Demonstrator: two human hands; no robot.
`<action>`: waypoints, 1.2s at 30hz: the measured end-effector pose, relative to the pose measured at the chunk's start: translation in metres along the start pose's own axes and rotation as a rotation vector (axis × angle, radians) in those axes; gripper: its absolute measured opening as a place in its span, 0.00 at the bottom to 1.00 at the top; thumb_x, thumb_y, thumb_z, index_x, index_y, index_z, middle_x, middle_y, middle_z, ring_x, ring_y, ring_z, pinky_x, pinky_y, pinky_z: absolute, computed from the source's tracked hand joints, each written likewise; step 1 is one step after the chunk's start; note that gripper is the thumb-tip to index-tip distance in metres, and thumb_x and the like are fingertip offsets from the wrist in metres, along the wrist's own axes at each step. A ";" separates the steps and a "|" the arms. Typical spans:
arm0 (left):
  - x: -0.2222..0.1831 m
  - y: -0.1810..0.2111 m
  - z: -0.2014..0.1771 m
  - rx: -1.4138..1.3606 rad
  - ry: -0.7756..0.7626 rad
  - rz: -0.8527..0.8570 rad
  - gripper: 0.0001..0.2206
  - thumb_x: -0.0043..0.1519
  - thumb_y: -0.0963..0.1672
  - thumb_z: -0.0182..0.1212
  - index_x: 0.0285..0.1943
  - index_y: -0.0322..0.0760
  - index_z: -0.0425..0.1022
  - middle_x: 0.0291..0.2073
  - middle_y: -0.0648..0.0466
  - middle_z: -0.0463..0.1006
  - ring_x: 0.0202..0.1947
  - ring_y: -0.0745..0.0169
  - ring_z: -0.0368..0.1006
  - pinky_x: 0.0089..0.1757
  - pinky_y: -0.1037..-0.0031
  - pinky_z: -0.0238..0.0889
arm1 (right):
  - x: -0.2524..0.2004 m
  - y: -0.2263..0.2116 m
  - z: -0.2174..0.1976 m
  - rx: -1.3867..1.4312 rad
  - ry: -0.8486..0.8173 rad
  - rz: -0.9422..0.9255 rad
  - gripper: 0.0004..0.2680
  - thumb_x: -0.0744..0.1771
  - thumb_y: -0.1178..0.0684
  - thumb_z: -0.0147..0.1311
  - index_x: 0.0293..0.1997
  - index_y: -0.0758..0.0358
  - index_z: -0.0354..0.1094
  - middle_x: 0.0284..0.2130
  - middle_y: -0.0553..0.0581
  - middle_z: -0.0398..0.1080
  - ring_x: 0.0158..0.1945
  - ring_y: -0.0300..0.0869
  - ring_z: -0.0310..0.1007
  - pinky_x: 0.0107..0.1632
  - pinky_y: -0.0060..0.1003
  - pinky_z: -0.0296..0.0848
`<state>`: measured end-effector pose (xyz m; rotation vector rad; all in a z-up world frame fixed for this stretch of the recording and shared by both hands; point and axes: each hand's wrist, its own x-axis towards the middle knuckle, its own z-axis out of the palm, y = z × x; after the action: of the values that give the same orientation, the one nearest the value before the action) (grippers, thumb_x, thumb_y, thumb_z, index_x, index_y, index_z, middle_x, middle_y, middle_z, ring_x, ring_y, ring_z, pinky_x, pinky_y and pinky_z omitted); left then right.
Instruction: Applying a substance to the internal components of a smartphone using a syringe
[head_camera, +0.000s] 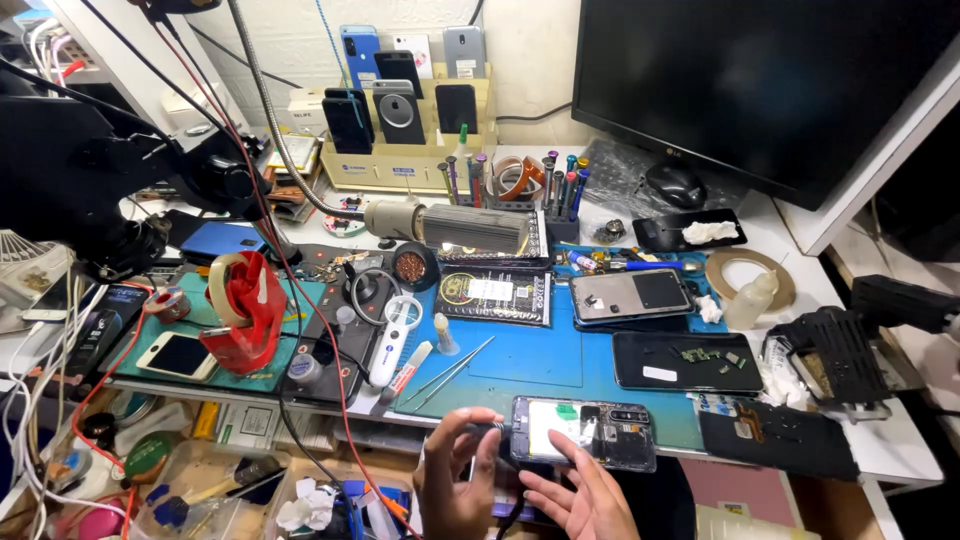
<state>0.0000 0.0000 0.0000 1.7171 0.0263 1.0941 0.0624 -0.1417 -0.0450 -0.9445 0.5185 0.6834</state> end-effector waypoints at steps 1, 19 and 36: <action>0.005 -0.005 -0.003 0.002 -0.001 -0.003 0.15 0.63 0.38 0.62 0.58 0.38 0.68 0.44 0.45 0.84 0.42 0.56 0.87 0.44 0.72 0.87 | 0.002 0.000 0.000 0.000 0.001 0.004 0.22 0.67 0.45 0.48 0.70 0.59 0.67 0.73 0.74 0.54 0.54 0.69 0.80 0.53 0.51 0.78; 0.013 -0.037 -0.006 0.218 -0.369 0.326 0.15 0.67 0.36 0.56 0.61 0.33 0.63 0.45 0.40 0.80 0.39 0.47 0.81 0.39 0.68 0.75 | 0.000 -0.004 0.013 0.019 0.092 0.036 0.22 0.70 0.45 0.40 0.71 0.64 0.64 0.71 0.70 0.61 0.58 0.68 0.75 0.57 0.52 0.72; 0.015 -0.042 0.000 0.098 -0.496 0.166 0.18 0.68 0.36 0.53 0.68 0.34 0.64 0.47 0.42 0.80 0.42 0.48 0.80 0.44 0.68 0.72 | -0.016 -0.013 0.024 0.051 0.097 0.054 0.21 0.71 0.47 0.39 0.73 0.64 0.62 0.65 0.72 0.67 0.57 0.66 0.71 0.60 0.53 0.68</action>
<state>0.0281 0.0257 -0.0225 2.0669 -0.3850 0.7660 0.0638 -0.1311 -0.0151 -0.9214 0.6462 0.6721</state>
